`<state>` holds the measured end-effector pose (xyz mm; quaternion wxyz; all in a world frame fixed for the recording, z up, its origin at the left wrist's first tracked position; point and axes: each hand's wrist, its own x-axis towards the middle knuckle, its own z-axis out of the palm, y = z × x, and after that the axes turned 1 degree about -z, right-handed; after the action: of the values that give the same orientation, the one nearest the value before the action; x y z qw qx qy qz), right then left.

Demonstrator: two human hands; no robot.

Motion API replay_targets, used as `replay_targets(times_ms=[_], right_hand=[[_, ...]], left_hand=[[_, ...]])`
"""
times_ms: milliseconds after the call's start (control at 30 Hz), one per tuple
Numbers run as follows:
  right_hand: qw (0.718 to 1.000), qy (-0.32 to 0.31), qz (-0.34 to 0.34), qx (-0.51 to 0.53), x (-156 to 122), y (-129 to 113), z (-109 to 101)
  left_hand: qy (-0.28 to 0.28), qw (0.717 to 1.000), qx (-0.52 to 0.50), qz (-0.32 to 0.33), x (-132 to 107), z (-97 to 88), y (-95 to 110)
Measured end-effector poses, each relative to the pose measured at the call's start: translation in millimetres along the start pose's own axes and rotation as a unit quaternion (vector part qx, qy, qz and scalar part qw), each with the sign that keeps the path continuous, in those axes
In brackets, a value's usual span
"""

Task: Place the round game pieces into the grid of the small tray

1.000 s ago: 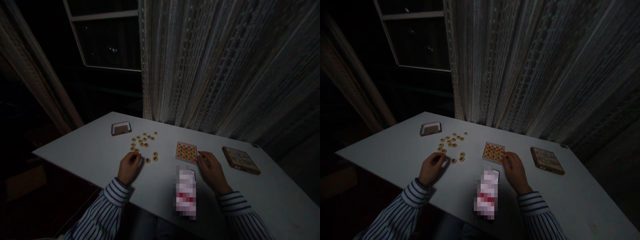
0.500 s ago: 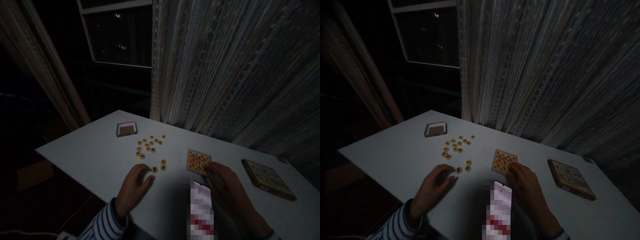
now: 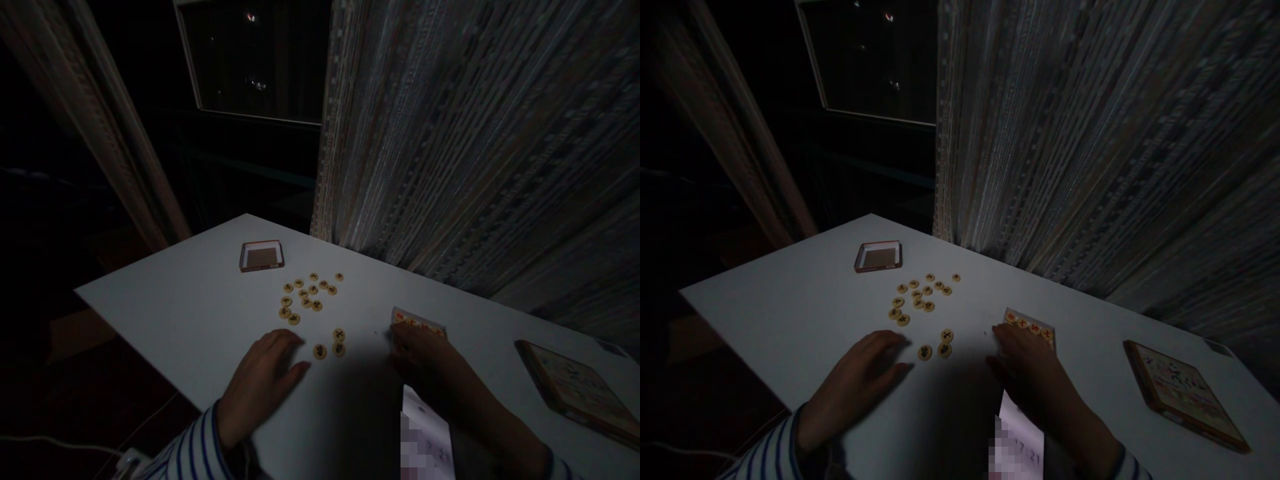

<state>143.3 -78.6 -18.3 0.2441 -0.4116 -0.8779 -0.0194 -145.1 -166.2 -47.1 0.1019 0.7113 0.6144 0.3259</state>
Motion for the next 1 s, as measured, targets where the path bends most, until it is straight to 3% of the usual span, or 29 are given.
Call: replay_targets(times_ms=[100,233,500,1000], right_hand=[[0.997,-0.045,-0.06,-0.026,9.0,-7.1,3.0],[0.994,-0.047,-0.1,-0.028,24.1,-21.4,6.3],[0.993,-0.026,-0.117,-0.011,51.0,-49.5,7.2],[0.991,-0.005,-0.134,0.019,57.1,-40.9,11.9]], left_hand=[[0.004,1.0,0.02,0.007,12.3,-10.2,-5.0],[0.014,0.998,0.066,0.02,31.4,-18.1,-14.0],[0.048,0.989,0.132,0.048,51.6,-10.5,-29.1],[0.03,0.977,0.204,0.056,52.5,3.8,-43.6]])
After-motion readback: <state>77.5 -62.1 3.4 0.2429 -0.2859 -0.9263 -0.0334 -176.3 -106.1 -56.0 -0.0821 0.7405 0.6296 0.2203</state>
